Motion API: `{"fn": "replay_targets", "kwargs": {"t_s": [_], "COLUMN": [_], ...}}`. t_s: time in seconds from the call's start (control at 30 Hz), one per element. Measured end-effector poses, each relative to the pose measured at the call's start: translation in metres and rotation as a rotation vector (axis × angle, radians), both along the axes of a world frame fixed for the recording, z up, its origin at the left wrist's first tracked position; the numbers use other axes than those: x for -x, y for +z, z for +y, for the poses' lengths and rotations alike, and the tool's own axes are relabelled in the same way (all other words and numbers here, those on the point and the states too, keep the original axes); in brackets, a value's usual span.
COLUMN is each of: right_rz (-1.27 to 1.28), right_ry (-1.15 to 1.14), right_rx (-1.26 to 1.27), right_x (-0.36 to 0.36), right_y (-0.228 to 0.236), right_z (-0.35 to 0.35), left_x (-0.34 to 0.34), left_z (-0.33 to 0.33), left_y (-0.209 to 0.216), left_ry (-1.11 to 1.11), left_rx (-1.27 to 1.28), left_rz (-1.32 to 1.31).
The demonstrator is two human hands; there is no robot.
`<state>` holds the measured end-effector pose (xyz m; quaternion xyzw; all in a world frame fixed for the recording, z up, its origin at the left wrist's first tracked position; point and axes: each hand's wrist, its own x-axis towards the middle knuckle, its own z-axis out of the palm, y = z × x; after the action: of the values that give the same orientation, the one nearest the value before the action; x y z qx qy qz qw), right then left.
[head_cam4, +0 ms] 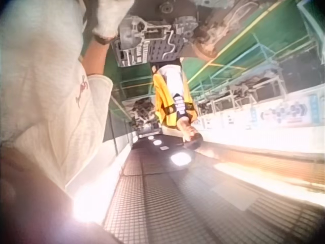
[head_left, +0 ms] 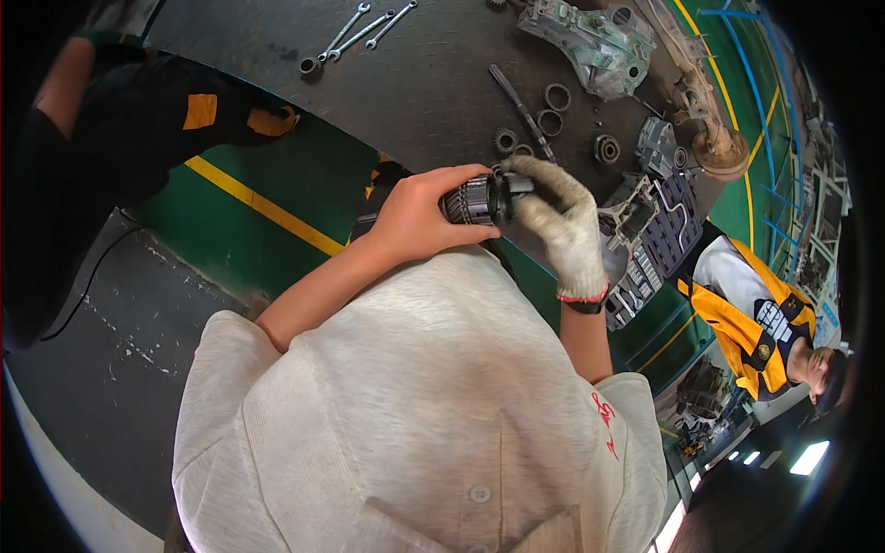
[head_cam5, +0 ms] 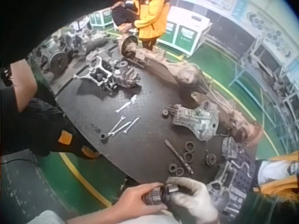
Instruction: Assembling and inspecting mechanical gear components on a shaft at a workbench.
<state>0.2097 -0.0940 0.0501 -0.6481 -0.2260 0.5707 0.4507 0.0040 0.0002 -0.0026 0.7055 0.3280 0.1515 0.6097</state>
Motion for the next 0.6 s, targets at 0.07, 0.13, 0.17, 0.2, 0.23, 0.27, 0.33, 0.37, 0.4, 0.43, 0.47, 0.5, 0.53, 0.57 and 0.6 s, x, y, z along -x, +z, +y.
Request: {"fn": "replay_targets", "kwargs": {"t_s": [0.07, 0.13, 0.17, 0.2, 0.23, 0.27, 0.33, 0.37, 0.4, 0.43, 0.47, 0.5, 0.53, 0.57, 0.6], "right_rz": [0.180, 0.288, 0.290, 0.292, 0.291, -0.102, -0.718, -0.936, -0.961, -0.982, -1.021, -1.057, -1.087, -1.072, -1.053], "right_ry": [-0.209, -0.307, -0.329, -0.352, -0.368, -0.150, 0.179, 0.290, 0.330, 0.374, 0.416, 0.459, 0.478, 0.482, 0.476], "right_rx": [-0.058, -0.100, -0.121, -0.143, -0.160, -0.081, 0.087, 0.171, 0.221, 0.263, 0.333, 0.409, 0.471, 0.521, 0.521], "right_x": [-0.001, -0.013, -0.016, -0.019, -0.024, -0.031, -0.041, -0.040, -0.039, -0.038, -0.037, -0.035, -0.034, -0.035, -0.038], "right_y": [-0.020, -0.046, -0.052, -0.061, -0.079, -0.104, -0.152, -0.175, -0.194, -0.211, -0.228, -0.245, -0.260, -0.267, -0.273], "right_z": [-0.004, -0.006, -0.009, -0.011, -0.004, 0.003, 0.020, 0.033, 0.044, 0.058, 0.069, 0.076, 0.082, 0.085, 0.086], "left_x": [0.002, -0.005, -0.005, -0.005, -0.004, 0.000, 0.004, 0.005, 0.008, 0.010, 0.011, 0.014, 0.014, 0.015, 0.015], "left_z": [0.003, 0.005, 0.003, 0.001, 0.005, 0.006, 0.007, 0.007, 0.006, 0.004, 0.002, 0.000, -0.002, -0.003, -0.004], "left_y": [-0.001, -0.001, 0.004, 0.009, 0.008, 0.005, 0.000, -0.002, -0.002, 0.000, 0.001, -0.003, -0.002, -0.001, -0.003], "left_ry": [-0.017, -0.023, -0.018, -0.012, -0.030, -0.011, -0.006, -0.043, -0.020, 0.009, 0.025, 0.020, 0.032, 0.041, 0.046], "left_rx": [-0.014, -0.035, 0.048, 0.129, 0.114, 0.128, 0.168, 0.153, 0.161, 0.162, 0.160, 0.152, 0.175, 0.199, 0.224], "left_rz": [-0.003, -0.010, 0.008, 0.026, 0.024, 0.057, 0.106, 0.103, 0.134, 0.168, 0.169, 0.169, 0.184, 0.198, 0.200]}}
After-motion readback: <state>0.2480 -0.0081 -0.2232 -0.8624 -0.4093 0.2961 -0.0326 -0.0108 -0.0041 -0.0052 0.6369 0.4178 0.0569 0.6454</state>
